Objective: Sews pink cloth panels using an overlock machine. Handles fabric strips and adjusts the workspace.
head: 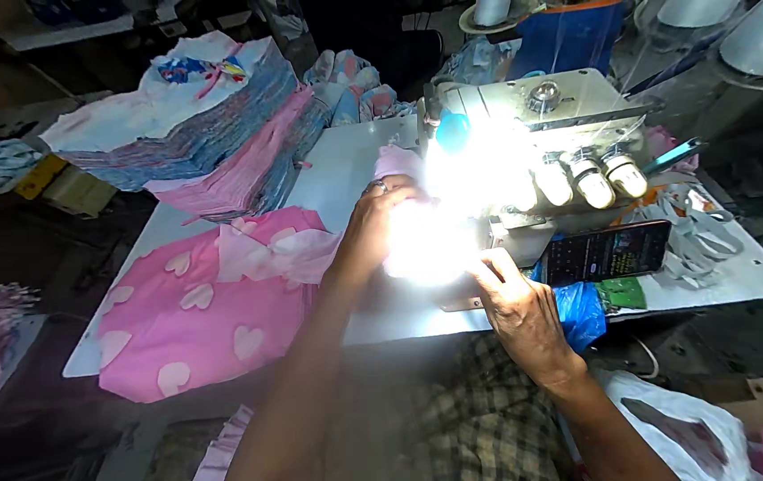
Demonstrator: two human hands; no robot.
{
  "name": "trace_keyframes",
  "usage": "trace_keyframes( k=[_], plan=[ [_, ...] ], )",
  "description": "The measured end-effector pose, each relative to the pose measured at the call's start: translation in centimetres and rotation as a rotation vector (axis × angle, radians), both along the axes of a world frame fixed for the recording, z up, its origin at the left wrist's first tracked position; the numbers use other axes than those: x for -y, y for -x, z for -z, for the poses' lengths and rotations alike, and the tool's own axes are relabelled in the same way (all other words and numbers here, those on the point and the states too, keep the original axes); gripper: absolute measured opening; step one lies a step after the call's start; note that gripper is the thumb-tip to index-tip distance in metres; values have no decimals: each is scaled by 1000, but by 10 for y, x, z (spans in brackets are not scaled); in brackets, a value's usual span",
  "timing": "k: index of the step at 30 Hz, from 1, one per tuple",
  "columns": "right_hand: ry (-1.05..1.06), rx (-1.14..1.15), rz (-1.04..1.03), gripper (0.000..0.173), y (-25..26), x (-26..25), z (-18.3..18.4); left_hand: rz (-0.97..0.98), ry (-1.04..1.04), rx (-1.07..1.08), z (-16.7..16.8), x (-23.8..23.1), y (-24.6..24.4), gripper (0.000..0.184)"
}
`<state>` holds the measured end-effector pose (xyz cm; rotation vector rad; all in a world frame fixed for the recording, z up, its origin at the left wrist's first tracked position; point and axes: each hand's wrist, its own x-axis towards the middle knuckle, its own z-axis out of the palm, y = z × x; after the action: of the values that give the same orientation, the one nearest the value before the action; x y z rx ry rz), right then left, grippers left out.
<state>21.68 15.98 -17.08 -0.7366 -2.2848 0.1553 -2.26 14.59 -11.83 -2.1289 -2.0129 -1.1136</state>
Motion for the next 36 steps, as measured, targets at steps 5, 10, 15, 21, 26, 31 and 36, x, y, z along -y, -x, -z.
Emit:
trace_keyframes(
  k=[5, 10, 15, 21, 26, 31, 36],
  plan=[
    [30, 37, -9, 33, -6, 8, 10, -207, 134, 271, 7, -10, 13, 43],
    [80, -20, -60, 35, -6, 21, 15, -344, 125, 852, 20, 7, 3, 68],
    [250, -126, -202, 43, 2, 32, 21, -384, 38, 1030, 25, 54, -27, 50],
    [669, -455, -529, 63, 24, 45, 15, -343, -92, 1162, 43, 101, -67, 30],
    [796, -819, -293, 16, 32, 40, 14, -74, -69, 877, 72, 117, -93, 24],
    [666, -923, -102, 11, 15, 6, 28, -55, -181, 348, 72, 114, -90, 22],
    [434, -708, -135, 21, 5, 18, 20, -111, -258, 186, 49, 103, -93, 40]
  ],
)
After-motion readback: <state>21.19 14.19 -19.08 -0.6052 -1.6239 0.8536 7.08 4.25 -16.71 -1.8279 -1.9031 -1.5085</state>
